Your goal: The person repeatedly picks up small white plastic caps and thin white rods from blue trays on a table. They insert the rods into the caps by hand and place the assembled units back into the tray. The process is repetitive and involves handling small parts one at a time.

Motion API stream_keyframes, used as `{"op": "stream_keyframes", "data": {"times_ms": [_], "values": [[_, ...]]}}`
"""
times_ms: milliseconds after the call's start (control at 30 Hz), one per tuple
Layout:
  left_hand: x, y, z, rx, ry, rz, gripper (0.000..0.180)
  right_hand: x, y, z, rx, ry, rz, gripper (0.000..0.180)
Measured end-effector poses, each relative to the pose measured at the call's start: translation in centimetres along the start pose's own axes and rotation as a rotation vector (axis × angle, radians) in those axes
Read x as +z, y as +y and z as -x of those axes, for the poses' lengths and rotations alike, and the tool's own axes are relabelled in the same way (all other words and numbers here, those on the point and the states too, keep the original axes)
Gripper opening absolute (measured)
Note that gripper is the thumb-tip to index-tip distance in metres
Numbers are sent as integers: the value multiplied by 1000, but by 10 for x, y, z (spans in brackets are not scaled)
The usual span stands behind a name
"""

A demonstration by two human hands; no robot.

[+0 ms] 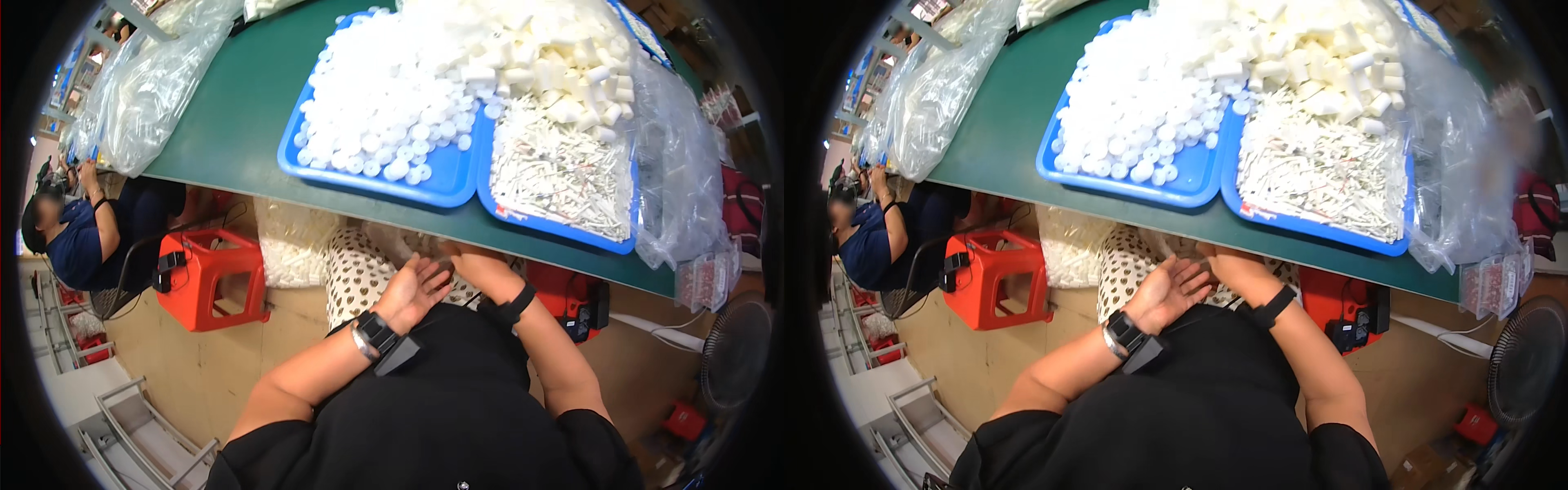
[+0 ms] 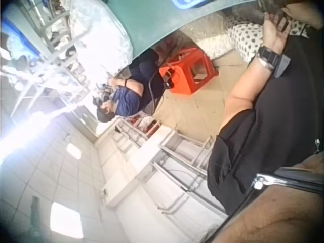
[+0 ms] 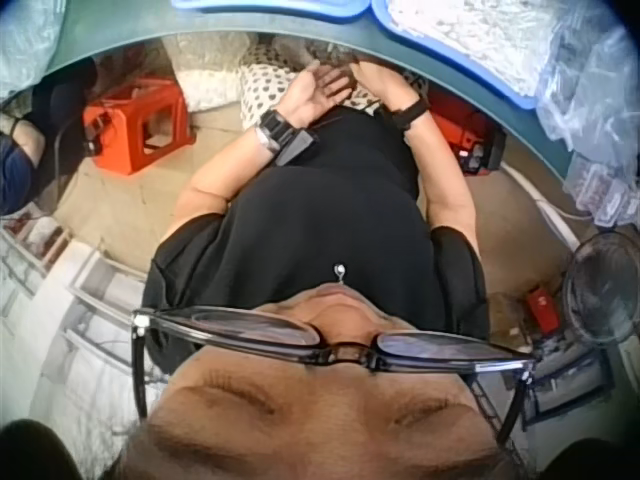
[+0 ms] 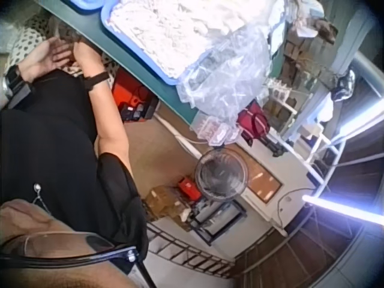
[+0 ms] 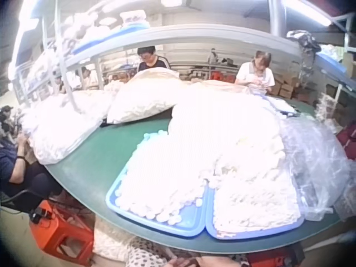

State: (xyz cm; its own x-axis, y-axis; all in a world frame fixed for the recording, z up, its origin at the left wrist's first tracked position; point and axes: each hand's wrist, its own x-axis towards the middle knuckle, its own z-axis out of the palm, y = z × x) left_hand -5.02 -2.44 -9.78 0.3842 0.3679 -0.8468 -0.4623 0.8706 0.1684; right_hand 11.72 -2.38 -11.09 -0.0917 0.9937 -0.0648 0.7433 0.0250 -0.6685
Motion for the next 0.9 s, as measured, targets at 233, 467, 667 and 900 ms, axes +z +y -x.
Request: {"op": "stream_keyframes", "data": {"times_ms": [233, 467, 667, 900], "values": [[42, 48, 65, 288, -431, -470, 23, -110, -71, 39, -164, -107, -68, 16], [105, 96, 65, 1584, -195, -1517, 19, -177, -45, 16, -240, 405, 470, 15], [113, 111, 31, 1735, -62, -1669, 28, -170, -32, 3, -308, 338, 586, 9], [128, 113, 29, 1699, 56, -1758, 26, -179, -36, 8, -276, 431, 469, 14]]}}
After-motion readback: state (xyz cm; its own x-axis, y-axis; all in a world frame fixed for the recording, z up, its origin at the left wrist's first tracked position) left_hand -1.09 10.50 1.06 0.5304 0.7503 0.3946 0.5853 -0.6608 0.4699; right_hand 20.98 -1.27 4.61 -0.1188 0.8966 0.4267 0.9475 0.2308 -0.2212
